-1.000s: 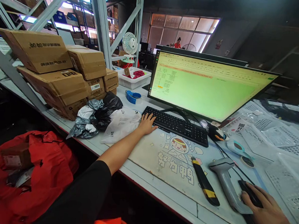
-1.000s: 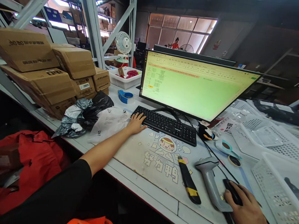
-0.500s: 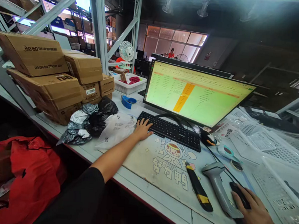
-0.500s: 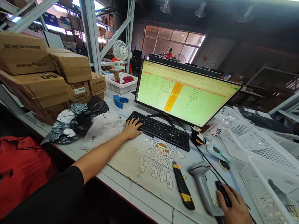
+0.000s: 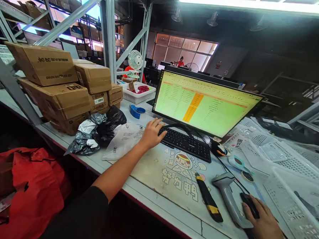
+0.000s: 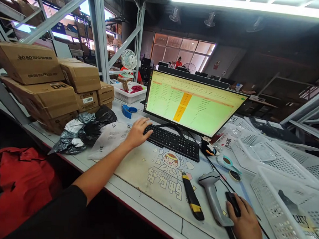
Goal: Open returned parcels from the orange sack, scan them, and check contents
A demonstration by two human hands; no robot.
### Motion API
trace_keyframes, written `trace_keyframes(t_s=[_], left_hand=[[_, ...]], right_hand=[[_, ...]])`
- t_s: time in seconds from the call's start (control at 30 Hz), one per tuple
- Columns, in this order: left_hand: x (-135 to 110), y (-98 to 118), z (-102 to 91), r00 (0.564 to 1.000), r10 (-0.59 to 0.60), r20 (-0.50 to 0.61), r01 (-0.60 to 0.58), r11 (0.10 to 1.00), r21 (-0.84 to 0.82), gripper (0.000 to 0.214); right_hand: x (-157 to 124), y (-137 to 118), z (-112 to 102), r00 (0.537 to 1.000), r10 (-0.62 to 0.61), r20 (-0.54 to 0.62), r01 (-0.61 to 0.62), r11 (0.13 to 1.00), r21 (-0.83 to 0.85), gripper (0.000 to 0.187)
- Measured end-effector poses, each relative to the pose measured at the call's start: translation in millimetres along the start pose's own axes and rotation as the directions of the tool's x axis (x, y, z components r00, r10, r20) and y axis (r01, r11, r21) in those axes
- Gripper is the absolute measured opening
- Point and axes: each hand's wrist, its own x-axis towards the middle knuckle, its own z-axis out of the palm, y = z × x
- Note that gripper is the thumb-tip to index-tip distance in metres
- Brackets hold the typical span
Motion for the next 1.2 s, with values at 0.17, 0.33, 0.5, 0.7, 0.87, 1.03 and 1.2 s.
trace_keyframes(t_s=[0.17,0.33,0.5,0.7,0.87,1.03,1.2], left_hand=[[-41,-27,-69.3,0.968,-0.234,-0.094,0.246,0.956,0.158,0.056],[-100,-75,-70.9,0.932,-0.360,0.038,0.317,0.862,0.396,0.069],[-121,-79,-71.0,0.920,-0.386,0.061,0.345,0.875,0.339,0.044],[-150,-6,-82.7,0.968,-0.193,-0.161,0.147,0.955,-0.259,0.026],[-201,105,-56.6,0.995,-0.041,0.095,0.100,0.627,-0.773,0.019],[-241,139,-53.1,0.847,0.249,0.470,0.439,0.169,-0.882,0.067],[-253,97,-105.9,0.715,0.378,0.588,0.439,0.412,-0.798,0.056]], right_hand=[[1,-1,6,0.969,0.247,-0.005,-0.245,0.966,0.083,0.051],[0,-1,12,0.954,0.300,0.022,-0.300,0.950,0.090,0.054],[10,-7,-1,0.948,0.319,-0.008,-0.316,0.941,0.125,0.056],[18,-119,-75,0.985,0.098,-0.144,-0.062,0.969,0.240,0.073],[-46,-292,-82,0.905,-0.421,0.067,0.271,0.690,0.672,0.105],[-92,-325,-69,0.990,-0.068,0.126,-0.078,0.483,0.872,0.036],[-122,-205,-136,0.890,0.454,-0.037,-0.310,0.664,0.680,0.023]])
